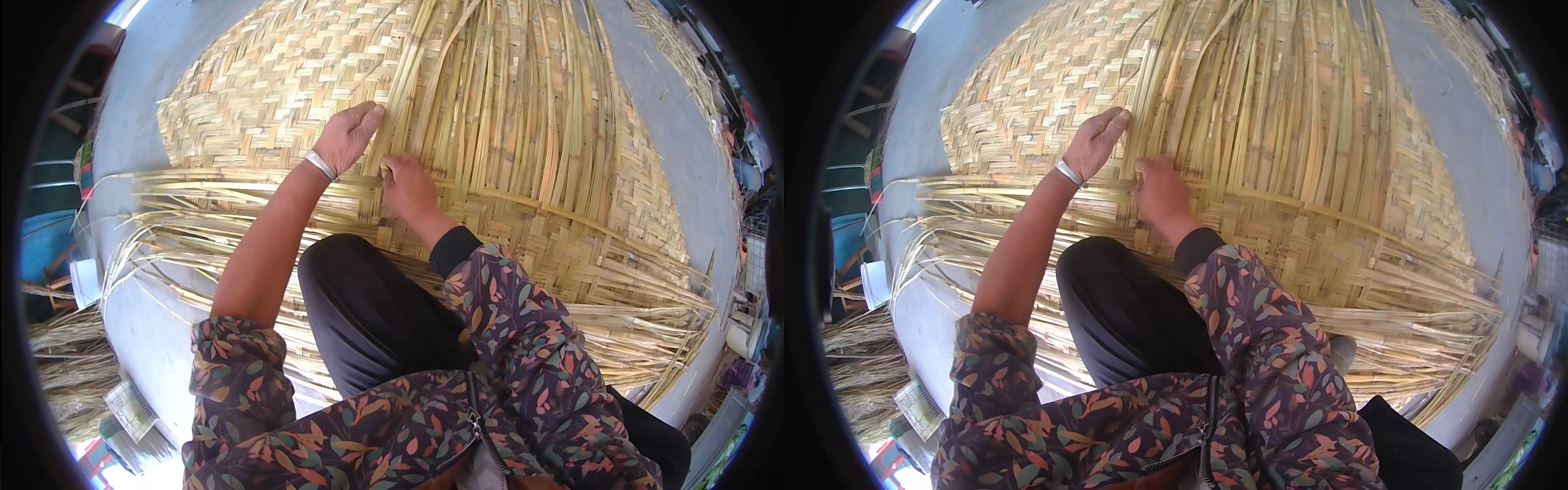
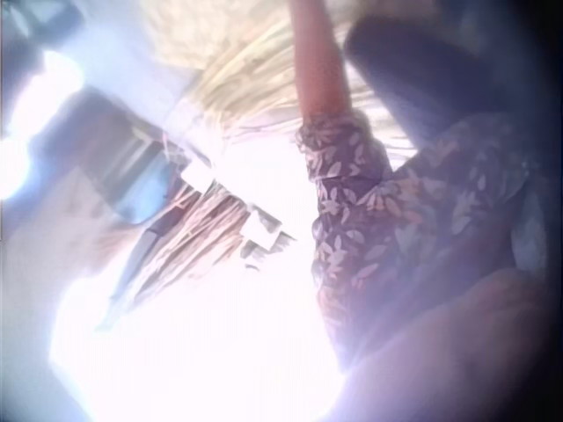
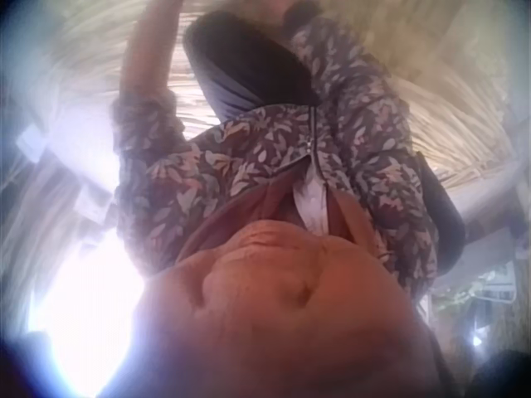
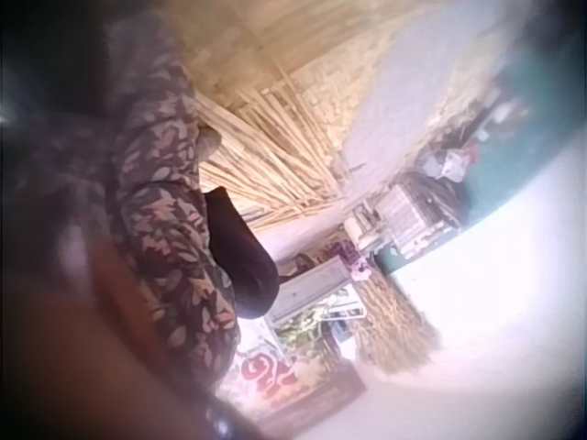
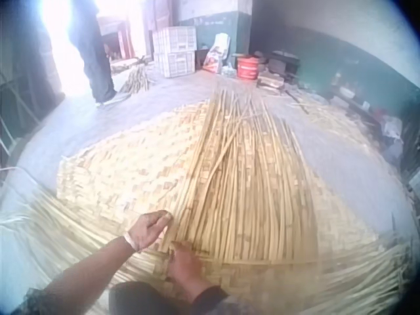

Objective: The person weaves a large mat using dried palm leaves, interlacing them by hand to form a tight pattern. The person sits on the floor and continuously adds new strips to the mat's edge.

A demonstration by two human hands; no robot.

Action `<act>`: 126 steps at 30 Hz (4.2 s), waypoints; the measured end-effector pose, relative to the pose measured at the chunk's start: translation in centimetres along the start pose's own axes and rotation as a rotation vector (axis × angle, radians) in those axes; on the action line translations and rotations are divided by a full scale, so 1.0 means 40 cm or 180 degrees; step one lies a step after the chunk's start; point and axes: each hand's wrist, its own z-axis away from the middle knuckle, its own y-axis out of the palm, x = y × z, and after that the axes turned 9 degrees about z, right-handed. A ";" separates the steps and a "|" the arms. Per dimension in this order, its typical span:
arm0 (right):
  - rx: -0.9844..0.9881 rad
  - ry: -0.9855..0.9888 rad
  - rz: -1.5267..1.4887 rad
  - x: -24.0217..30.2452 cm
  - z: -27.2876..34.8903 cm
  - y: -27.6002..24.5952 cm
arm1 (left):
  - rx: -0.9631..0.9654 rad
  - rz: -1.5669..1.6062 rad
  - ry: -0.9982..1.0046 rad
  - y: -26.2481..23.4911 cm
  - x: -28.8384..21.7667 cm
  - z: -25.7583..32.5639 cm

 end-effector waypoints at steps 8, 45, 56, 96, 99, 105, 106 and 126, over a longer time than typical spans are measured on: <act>0.0422 -0.0087 -0.0224 -0.021 -0.027 -0.025 | 0.0828 -0.2884 0.0562 -0.054 -0.004 0.018; -0.0944 0.2658 -0.4564 -0.298 0.259 -0.295 | 0.0574 -0.1589 0.1312 0.295 -0.098 0.107; -0.2286 0.2266 -0.4833 -0.481 0.241 -0.503 | 0.1394 -0.1395 0.1059 0.509 -0.243 -0.061; 0.0191 0.1350 0.0418 -0.590 -0.124 -0.533 | 0.0276 0.1441 -0.0973 0.485 -0.216 -0.137; 0.0088 0.1486 -0.0311 -0.594 -0.125 -0.548 | 0.0532 0.1855 -0.1220 0.473 -0.237 -0.149; 0.0234 0.1574 -0.2097 -0.539 -0.067 -0.581 | 0.1193 0.1411 -0.1670 0.459 -0.253 -0.200; 0.0258 0.1752 -0.2242 -0.524 -0.058 -0.587 | 0.1274 0.1452 -0.1740 0.456 -0.267 -0.203; 0.0868 0.0755 -0.4217 -0.497 -0.139 -0.682 | 0.1205 0.3527 -0.1621 0.434 -0.217 -0.169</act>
